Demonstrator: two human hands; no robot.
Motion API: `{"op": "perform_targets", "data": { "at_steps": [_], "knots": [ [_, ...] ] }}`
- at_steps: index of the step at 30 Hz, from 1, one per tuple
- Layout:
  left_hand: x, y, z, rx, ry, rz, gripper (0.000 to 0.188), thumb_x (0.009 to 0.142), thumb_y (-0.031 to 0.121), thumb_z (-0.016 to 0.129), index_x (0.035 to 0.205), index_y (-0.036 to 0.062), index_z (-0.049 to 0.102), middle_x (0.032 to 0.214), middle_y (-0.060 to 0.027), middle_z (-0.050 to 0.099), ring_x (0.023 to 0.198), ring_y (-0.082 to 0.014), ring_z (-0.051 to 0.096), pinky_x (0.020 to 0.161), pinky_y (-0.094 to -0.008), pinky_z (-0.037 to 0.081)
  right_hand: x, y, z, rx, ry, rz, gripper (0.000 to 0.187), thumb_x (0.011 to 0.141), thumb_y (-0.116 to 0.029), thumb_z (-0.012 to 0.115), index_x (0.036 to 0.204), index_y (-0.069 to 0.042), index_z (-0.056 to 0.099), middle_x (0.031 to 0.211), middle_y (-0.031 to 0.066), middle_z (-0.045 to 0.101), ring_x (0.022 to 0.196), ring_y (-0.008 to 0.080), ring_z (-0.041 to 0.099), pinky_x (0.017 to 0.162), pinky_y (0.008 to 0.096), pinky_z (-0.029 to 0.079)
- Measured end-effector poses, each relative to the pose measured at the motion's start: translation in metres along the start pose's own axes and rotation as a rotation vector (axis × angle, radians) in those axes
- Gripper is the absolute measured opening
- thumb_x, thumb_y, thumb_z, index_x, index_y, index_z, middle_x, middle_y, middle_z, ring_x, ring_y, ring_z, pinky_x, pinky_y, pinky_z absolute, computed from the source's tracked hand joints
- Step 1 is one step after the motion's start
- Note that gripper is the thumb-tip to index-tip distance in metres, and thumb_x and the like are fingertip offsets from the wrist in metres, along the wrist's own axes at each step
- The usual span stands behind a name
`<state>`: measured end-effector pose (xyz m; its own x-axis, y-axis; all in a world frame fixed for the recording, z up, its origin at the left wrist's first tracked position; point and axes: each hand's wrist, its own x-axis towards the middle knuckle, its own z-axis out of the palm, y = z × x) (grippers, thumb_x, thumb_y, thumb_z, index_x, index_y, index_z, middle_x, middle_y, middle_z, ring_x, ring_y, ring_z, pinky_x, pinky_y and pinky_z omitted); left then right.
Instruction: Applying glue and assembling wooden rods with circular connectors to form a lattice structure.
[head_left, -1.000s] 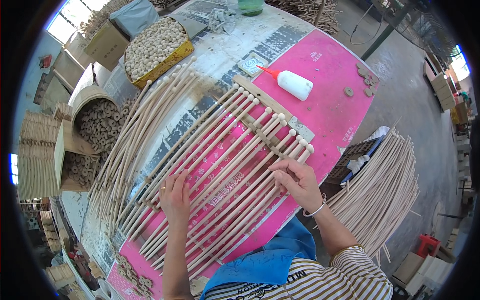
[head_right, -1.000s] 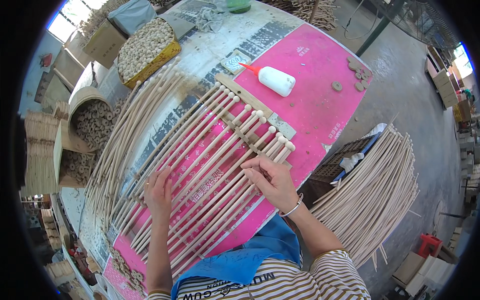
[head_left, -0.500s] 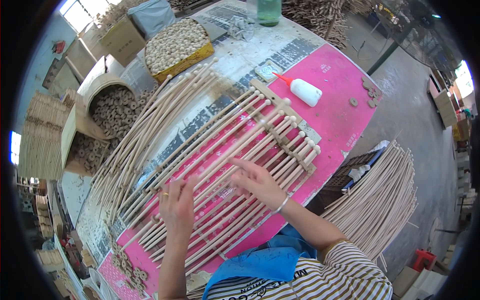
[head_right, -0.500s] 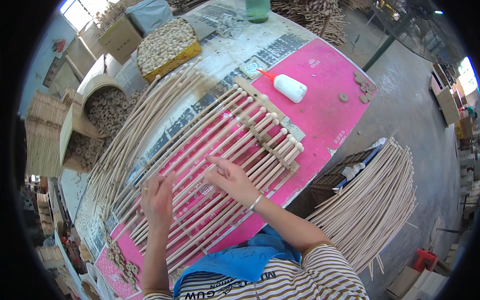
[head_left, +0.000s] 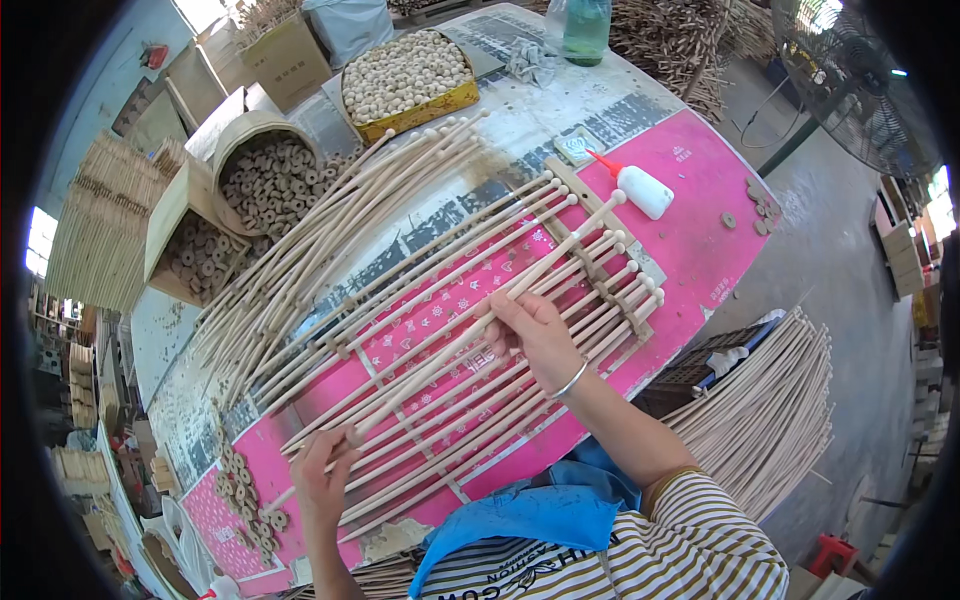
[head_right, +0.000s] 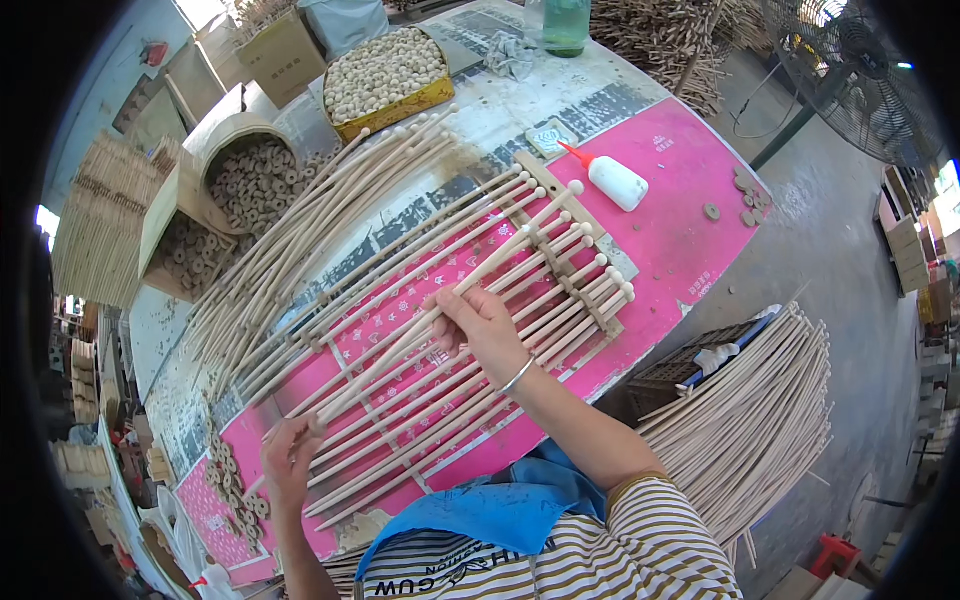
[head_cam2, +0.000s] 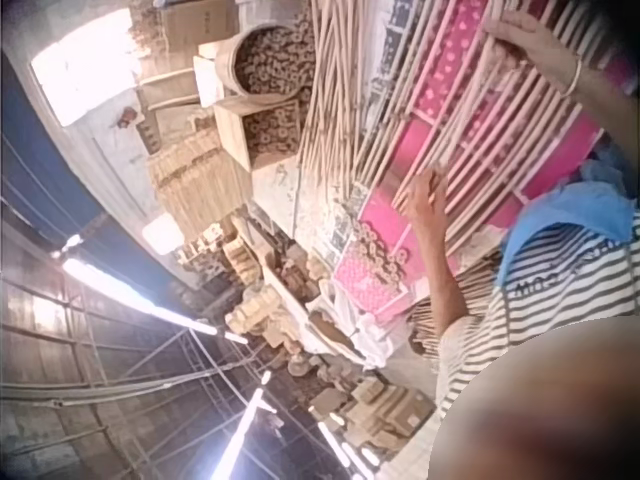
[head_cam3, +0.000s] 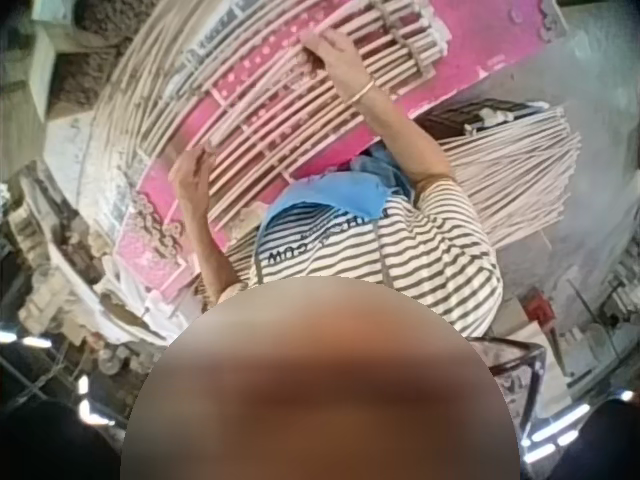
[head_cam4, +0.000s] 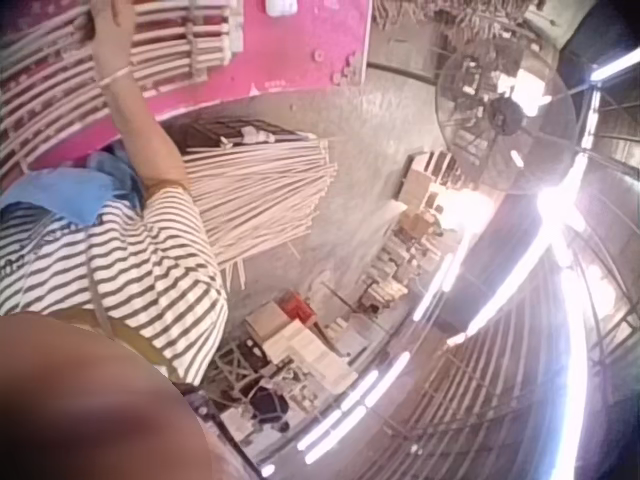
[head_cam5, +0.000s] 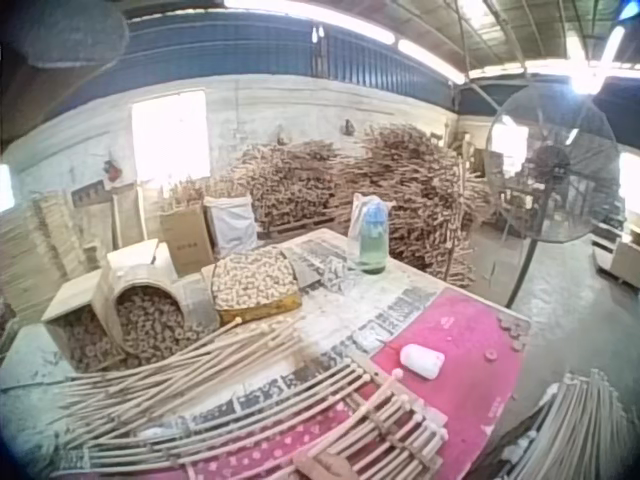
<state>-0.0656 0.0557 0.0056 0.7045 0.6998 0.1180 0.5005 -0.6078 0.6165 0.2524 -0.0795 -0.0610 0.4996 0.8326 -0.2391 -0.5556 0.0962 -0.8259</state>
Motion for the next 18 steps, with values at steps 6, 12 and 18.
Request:
{"op": "perform_targets", "data": {
  "at_steps": [6, 12, 18],
  "knots": [
    [0.009, 0.022, 0.024, -0.219, 0.026, -0.041, 0.019, 0.088, -0.002, 0.073, 0.107, -0.0016, 0.069, 0.093, -0.0107, 0.070, 0.085, -0.0186, 0.071, 0.076, -0.0300, 0.057, -0.018, 0.019, 0.033, -0.033, -0.095, 0.074, 0.033, 0.110, -0.033, 0.056, 0.112, -0.003, 0.071, 0.082, 0.0003, 0.068, 0.069, 0.0072, 0.064, 0.062, 0.0222, 0.053],
    [0.040, 0.058, 0.069, -0.155, 0.047, 0.102, 0.027, 0.091, 0.003, 0.075, 0.118, 0.0021, 0.071, 0.091, -0.0119, 0.070, 0.077, -0.0261, 0.069, 0.071, -0.0354, 0.054, -0.033, 0.049, 0.056, 0.012, -0.174, 0.064, 0.032, 0.111, -0.031, 0.055, 0.116, -0.004, 0.072, 0.084, -0.0024, 0.065, 0.067, 0.0032, 0.057, 0.061, 0.0187, 0.048],
    [0.029, 0.057, 0.077, -0.295, 0.011, -0.004, 0.051, 0.096, 0.000, 0.069, 0.146, 0.0051, 0.061, 0.087, -0.0108, 0.069, 0.074, -0.0201, 0.067, 0.069, -0.0325, 0.054, -0.041, 0.054, 0.052, -0.012, -0.331, 0.080, 0.037, 0.103, -0.019, 0.069, 0.137, -0.005, 0.065, 0.095, -0.0004, 0.070, 0.076, 0.0034, 0.061, 0.066, 0.0208, 0.052]
  ]
}}
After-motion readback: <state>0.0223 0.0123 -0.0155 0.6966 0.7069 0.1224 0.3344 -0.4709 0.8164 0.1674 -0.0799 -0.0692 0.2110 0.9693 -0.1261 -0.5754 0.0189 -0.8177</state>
